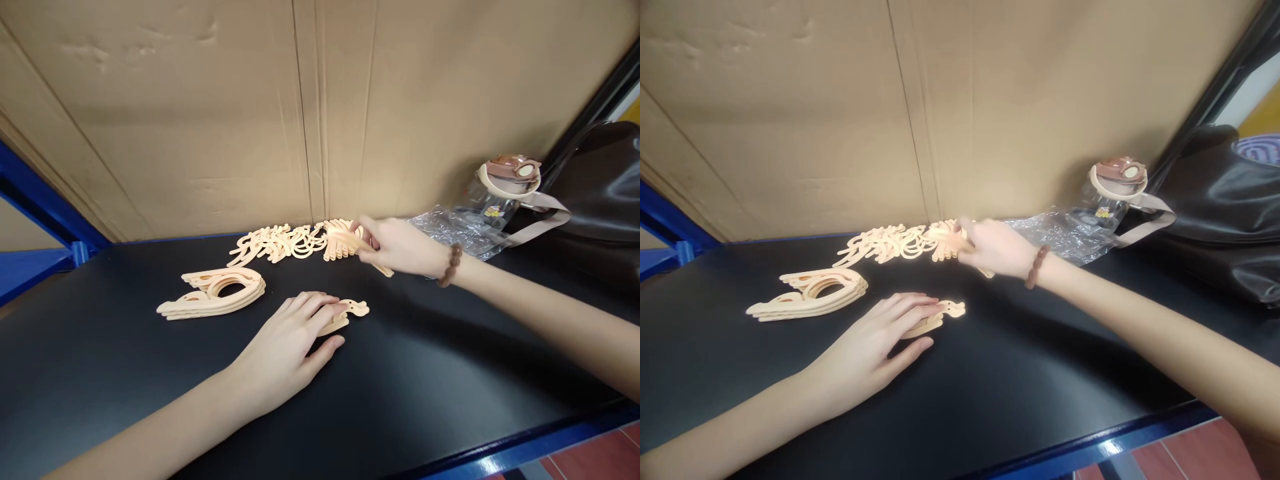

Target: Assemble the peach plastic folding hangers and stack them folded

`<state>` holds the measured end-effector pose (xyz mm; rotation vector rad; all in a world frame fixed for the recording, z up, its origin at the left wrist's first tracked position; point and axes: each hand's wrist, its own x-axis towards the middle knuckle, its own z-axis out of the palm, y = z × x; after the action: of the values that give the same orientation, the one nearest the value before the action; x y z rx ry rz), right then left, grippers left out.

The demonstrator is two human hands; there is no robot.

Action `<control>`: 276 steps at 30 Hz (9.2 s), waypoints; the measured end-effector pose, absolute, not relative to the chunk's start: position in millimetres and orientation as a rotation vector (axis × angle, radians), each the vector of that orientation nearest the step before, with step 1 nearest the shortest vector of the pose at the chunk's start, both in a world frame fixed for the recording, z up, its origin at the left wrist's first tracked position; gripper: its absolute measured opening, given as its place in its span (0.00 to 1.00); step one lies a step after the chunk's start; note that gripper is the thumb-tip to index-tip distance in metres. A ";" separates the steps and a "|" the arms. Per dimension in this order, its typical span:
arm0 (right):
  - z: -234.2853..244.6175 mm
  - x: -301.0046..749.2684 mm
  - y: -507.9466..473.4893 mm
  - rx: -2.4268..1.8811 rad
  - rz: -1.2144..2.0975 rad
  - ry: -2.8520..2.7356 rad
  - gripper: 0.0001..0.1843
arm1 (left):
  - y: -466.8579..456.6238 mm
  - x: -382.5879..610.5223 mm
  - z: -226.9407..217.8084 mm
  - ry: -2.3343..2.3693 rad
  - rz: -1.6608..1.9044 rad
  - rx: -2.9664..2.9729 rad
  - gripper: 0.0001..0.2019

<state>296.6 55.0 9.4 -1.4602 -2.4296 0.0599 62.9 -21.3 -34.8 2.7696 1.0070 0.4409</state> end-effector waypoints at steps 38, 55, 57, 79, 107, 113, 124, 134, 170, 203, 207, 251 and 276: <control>-10.8 310.2 -20.0 -0.922 0.289 -2.775 0.20 | -0.9 54.2 -35.1 1.305 0.537 3.101 0.09; -17.7 304.8 -20.5 -0.801 0.193 -2.771 0.06 | -3.1 54.1 -36.2 1.492 0.764 2.580 0.03; -18.2 305.0 -20.1 -0.812 0.222 -2.756 0.06 | -3.7 55.0 -35.7 1.494 0.755 2.557 0.04; -25.3 299.3 -25.2 -0.768 0.129 -2.676 0.08 | 21.8 58.6 -8.7 1.550 0.452 2.967 0.10; -22.2 303.0 -24.5 -0.820 0.228 -2.740 0.09 | 92.7 74.2 11.1 1.398 0.043 3.104 0.05; -24.3 302.6 -24.2 -0.877 0.236 -2.685 0.11 | 54.6 84.8 24.9 1.324 0.204 3.256 0.03; -23.9 304.8 -27.0 -0.994 0.062 -2.129 0.20 | -9.9 91.7 24.6 0.385 0.205 3.632 0.07; -27.2 307.2 -18.3 -0.940 0.181 -2.264 0.13 | -9.2 81.7 2.9 0.411 0.332 3.563 0.04; -27.1 305.2 -14.3 -0.817 0.688 -2.326 0.22 | 5.0 61.8 -24.4 0.862 0.696 2.593 0.18; -30.8 308.1 -4.5 -1.050 0.892 -1.790 0.22 | 7.9 61.9 7.2 0.740 0.906 1.143 0.12; -32.0 307.0 -6.3 -1.049 0.974 -1.824 0.18 | 14.0 54.0 -3.4 0.736 0.912 1.120 0.11; -29.4 300.7 -8.5 -1.014 1.500 -1.527 0.15 | -25.2 73.5 -23.1 1.064 0.581 3.108 0.13; -33.8 300.4 -7.5 -0.966 1.745 -1.465 0.13 | -17.7 72.8 -38.7 0.801 0.677 3.044 0.11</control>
<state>300.4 -7.5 -33.8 -0.9663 -1.4649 1.7445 72.8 -17.7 -38.7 3.0441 0.8012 0.6772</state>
